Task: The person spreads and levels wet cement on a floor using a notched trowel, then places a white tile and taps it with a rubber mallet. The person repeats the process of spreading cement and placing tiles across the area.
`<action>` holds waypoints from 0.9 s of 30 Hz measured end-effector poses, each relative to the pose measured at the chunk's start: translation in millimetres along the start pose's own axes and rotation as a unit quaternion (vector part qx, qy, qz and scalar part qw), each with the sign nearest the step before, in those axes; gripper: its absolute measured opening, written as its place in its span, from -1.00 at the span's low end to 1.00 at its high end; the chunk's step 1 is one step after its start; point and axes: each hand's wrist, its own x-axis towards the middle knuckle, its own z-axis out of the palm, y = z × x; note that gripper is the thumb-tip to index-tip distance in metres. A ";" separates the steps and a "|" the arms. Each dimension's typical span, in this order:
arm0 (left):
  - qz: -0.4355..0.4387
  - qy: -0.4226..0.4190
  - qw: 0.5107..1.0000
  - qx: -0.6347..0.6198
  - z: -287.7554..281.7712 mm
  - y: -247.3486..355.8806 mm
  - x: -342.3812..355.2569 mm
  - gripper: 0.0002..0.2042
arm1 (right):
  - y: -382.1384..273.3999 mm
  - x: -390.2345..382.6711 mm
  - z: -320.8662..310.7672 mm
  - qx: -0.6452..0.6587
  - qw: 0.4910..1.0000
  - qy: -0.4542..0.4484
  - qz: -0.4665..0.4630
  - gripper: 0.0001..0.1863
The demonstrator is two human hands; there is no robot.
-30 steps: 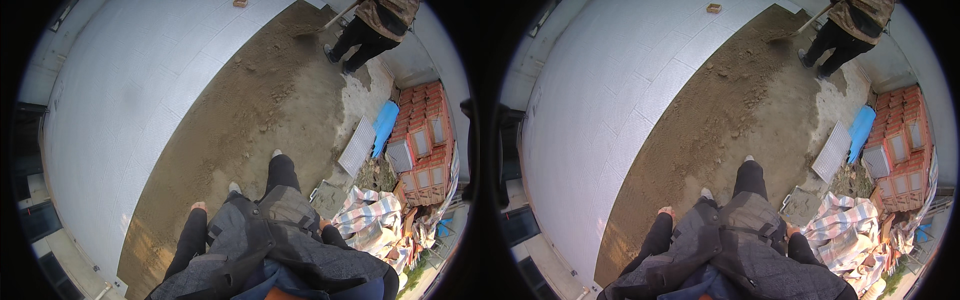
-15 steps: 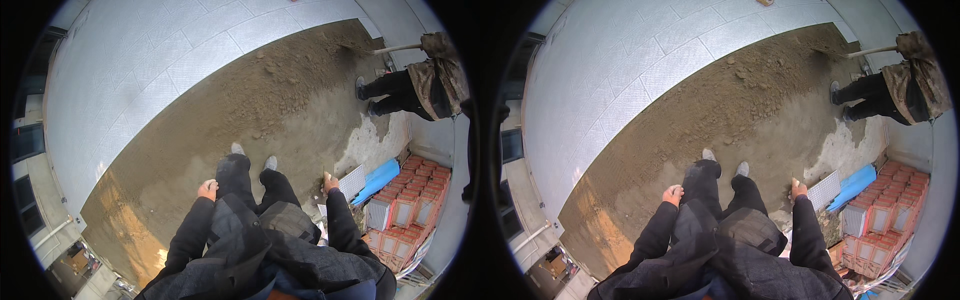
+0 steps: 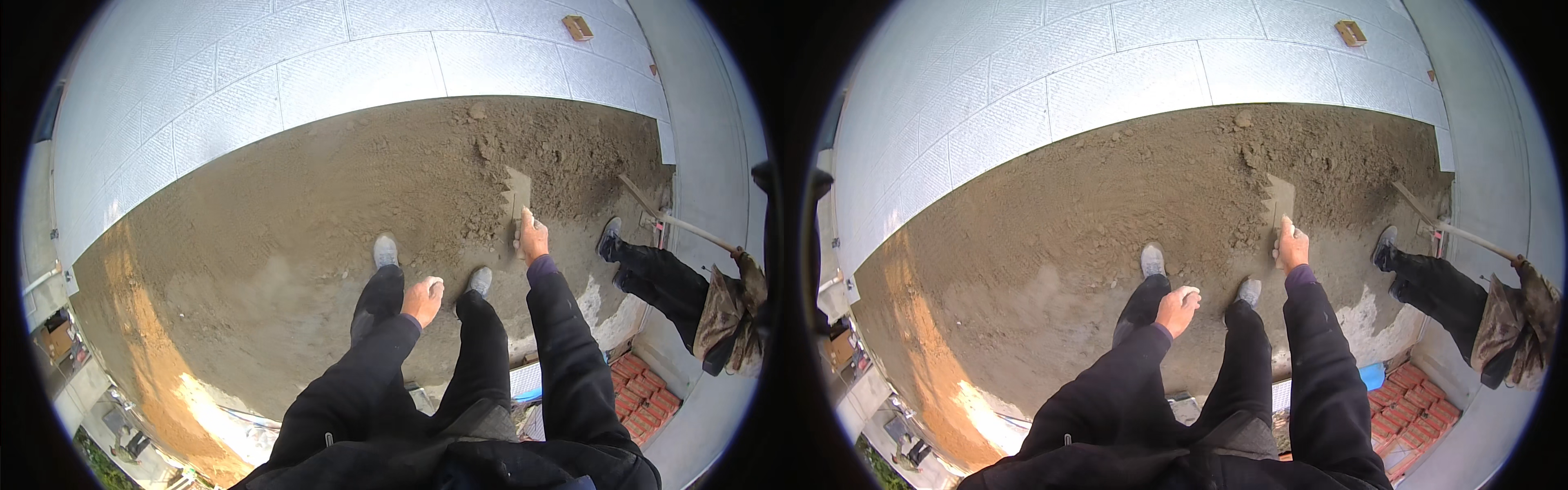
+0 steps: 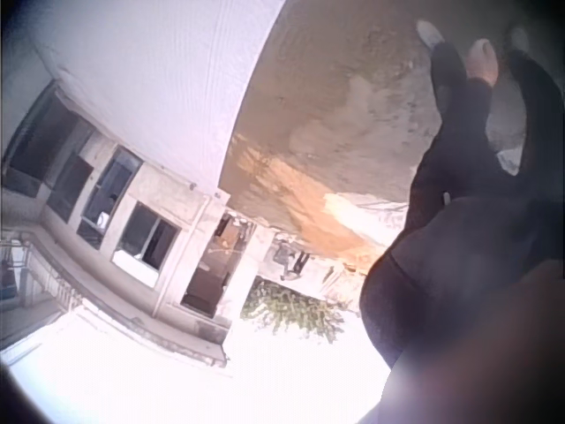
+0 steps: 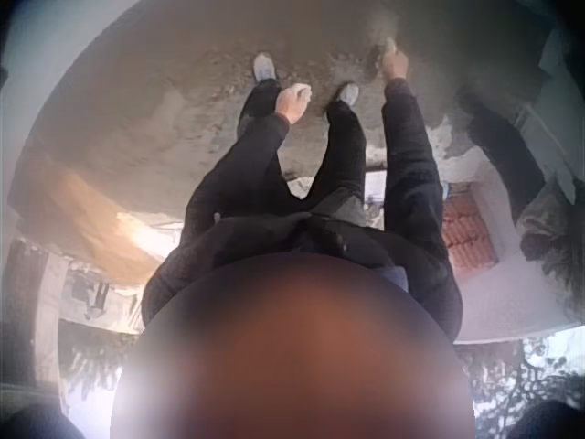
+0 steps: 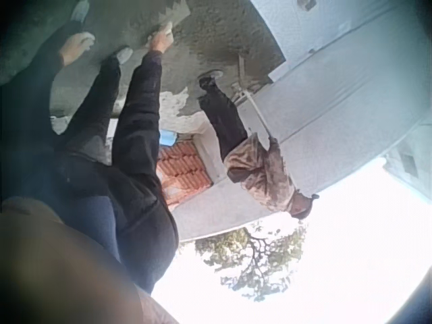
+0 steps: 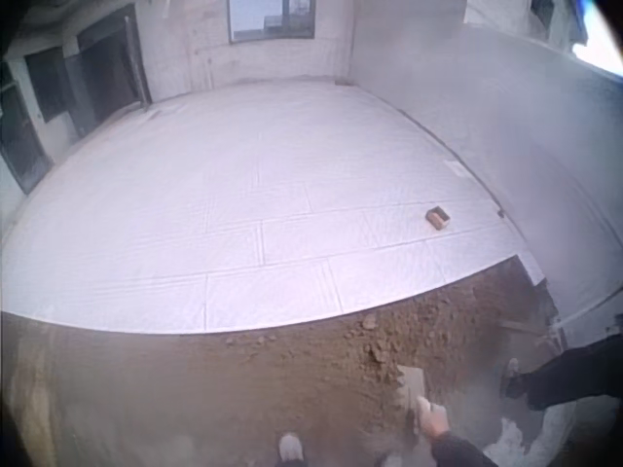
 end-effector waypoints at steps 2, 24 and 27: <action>-0.028 0.008 0.995 -0.091 20.8 -7.6 35.1 -0.67 | 2.8 64.8 24.0 -0.007 1.000 -0.016 0.003 -0.48; 0.239 0.212 0.923 -0.214 10.7 34.7 10.6 -0.75 | 102.2 115.0 354.6 0.051 0.887 -0.456 -0.042 -0.47; 0.247 0.202 0.927 -0.195 27.9 35.3 -0.4 -0.73 | 99.1 108.3 347.9 -0.096 0.817 -0.546 -0.161 -0.51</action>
